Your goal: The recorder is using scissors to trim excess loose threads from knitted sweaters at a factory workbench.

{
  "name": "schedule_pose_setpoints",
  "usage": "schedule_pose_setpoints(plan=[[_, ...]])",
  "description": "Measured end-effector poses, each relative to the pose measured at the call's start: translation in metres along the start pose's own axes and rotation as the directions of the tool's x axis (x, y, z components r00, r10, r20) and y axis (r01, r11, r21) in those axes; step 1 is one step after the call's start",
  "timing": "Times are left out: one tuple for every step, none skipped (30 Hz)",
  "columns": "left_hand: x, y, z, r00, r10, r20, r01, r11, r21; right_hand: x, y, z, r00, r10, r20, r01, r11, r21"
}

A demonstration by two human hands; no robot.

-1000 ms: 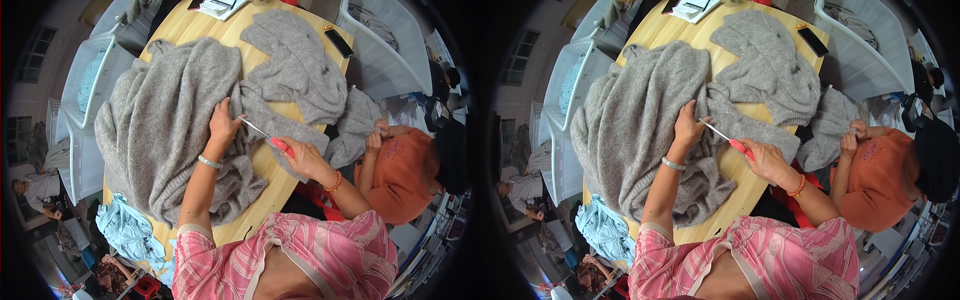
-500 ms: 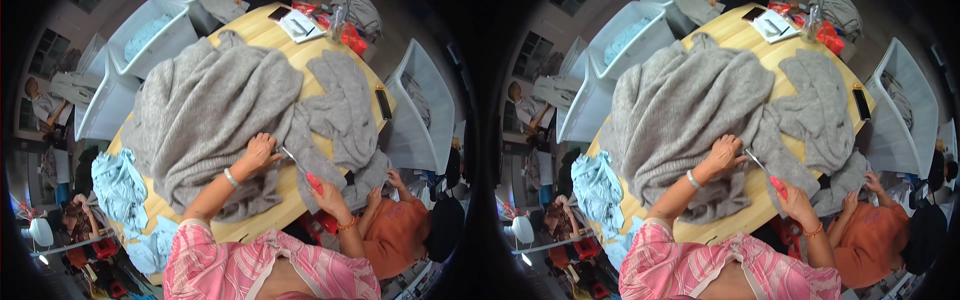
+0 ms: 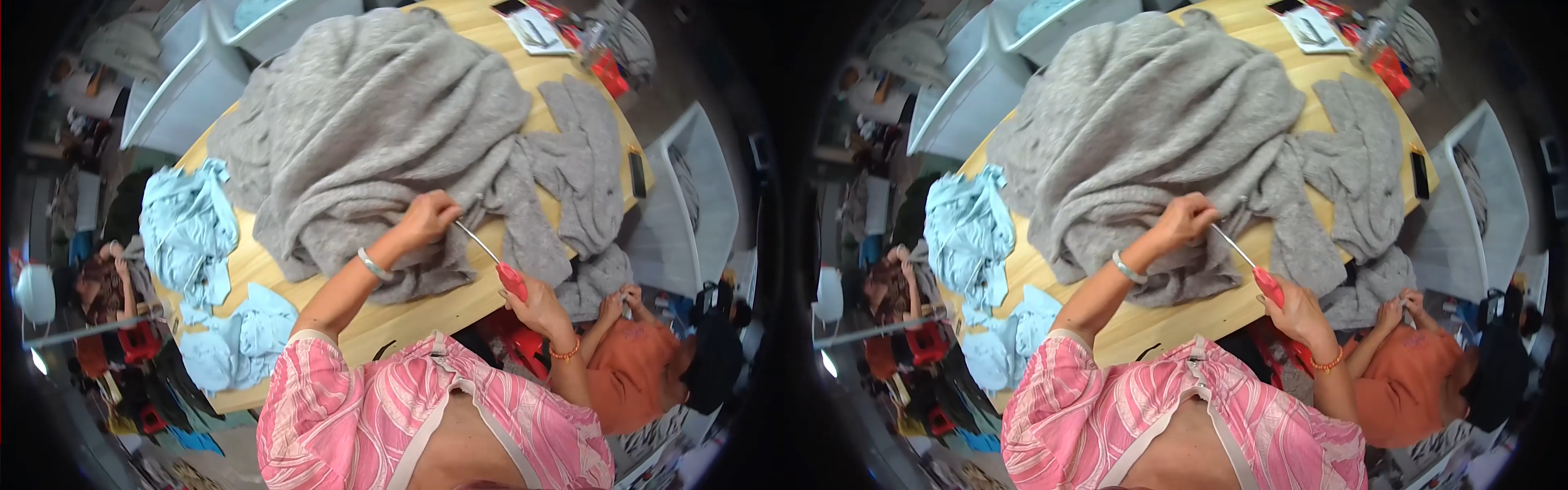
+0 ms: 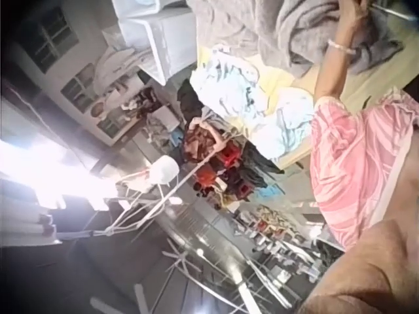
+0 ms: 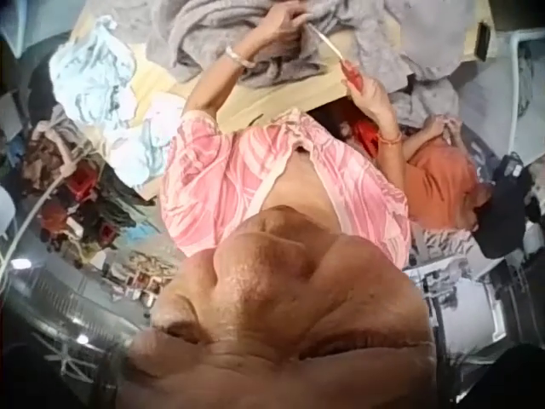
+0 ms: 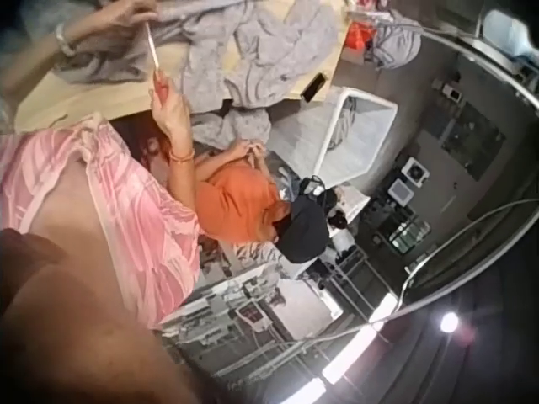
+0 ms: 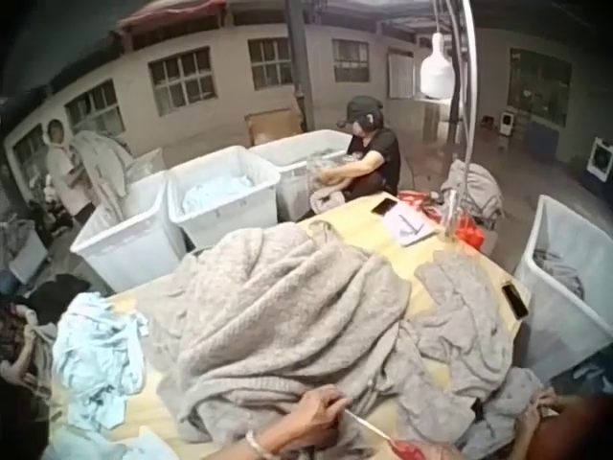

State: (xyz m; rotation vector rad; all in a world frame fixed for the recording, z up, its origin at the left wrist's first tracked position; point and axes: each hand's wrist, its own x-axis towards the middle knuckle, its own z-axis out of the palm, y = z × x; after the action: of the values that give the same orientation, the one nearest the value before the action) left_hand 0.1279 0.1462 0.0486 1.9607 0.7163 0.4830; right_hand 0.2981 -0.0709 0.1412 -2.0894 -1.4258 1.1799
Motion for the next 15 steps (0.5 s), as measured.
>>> schedule_pose_setpoints(plan=[[-0.013, 0.009, -0.005, 0.997, 0.066, -0.030, -0.066, 0.998, -0.009, -0.001, -0.001, 0.006, 1.000, -0.024, 0.021, 0.024, 1.000, -0.013], [-0.026, 0.024, -0.014, 0.948, 0.206, -0.243, -0.194, 0.978, 0.071, -0.004, 0.000, 0.012, 1.000, -0.020, -0.002, 0.020, 1.000, 0.019], [-0.041, 0.037, -0.025, 0.835, 0.345, -0.429, -0.295, 0.938, 0.182, -0.004, -0.001, 0.018, 1.000, -0.016, -0.023, 0.017, 0.999, 0.050], [-0.061, 0.036, -0.043, 0.757, 0.323, -0.568, -0.191, 0.941, 0.280, -0.006, -0.012, 0.019, 0.999, -0.015, -0.044, 0.017, 0.999, 0.040], [-0.078, 0.031, -0.059, 0.609, 0.173, -0.774, -0.025, 0.980, 0.200, -0.007, -0.016, 0.024, 0.999, -0.027, -0.036, 0.028, 0.999, 0.029], [-0.093, 0.024, -0.076, 0.401, 0.024, -0.916, 0.110, 0.991, 0.074, -0.008, -0.017, 0.027, 0.998, -0.043, -0.054, 0.044, 0.999, 0.010], [-0.117, -0.026, -0.094, 0.175, -0.166, -0.971, 0.054, 0.986, -0.159, -0.004, -0.020, 0.033, 0.995, -0.085, -0.054, 0.085, 0.996, -0.004], [-0.141, -0.070, -0.115, -0.050, -0.360, -0.932, -0.065, 0.932, -0.357, -0.001, -0.031, 0.034, 0.992, -0.124, -0.031, 0.124, 0.992, -0.012], [-0.154, -0.078, -0.127, -0.066, -0.360, -0.930, -0.074, 0.932, -0.356, 0.003, -0.035, 0.034, 0.989, -0.145, -0.016, 0.145, 0.989, -0.032], [-0.167, -0.082, -0.140, 0.068, -0.734, -0.676, -0.112, 0.667, -0.736, 0.008, -0.040, 0.034, 0.984, -0.175, 0.004, 0.175, 0.983, -0.046], [-0.178, -0.085, -0.150, 0.216, -0.938, -0.273, -0.090, 0.259, -0.962, 0.013, -0.045, 0.034, 0.981, -0.193, 0.009, 0.194, 0.980, -0.055], [-0.189, -0.098, -0.155, 0.212, -0.935, -0.284, -0.110, 0.266, -0.958, 0.016, -0.051, 0.036, 0.967, -0.255, -0.005, 0.255, 0.966, -0.043], [-0.199, -0.118, -0.157, 0.340, -0.911, -0.233, -0.133, 0.199, -0.971, 0.019, -0.059, 0.036, 0.949, -0.315, -0.020, 0.314, 0.949, -0.031], [-0.202, -0.131, -0.156, 0.472, -0.865, -0.173, -0.136, 0.122, -0.983, 0.020, -0.067, 0.037, 0.947, -0.320, -0.025, 0.319, 0.947, -0.042], [-0.192, -0.116, -0.155, 0.490, -0.857, -0.159, -0.130, 0.108, -0.986, 0.020, -0.072, 0.035, 0.944, -0.327, -0.034, 0.326, 0.944, -0.048]])
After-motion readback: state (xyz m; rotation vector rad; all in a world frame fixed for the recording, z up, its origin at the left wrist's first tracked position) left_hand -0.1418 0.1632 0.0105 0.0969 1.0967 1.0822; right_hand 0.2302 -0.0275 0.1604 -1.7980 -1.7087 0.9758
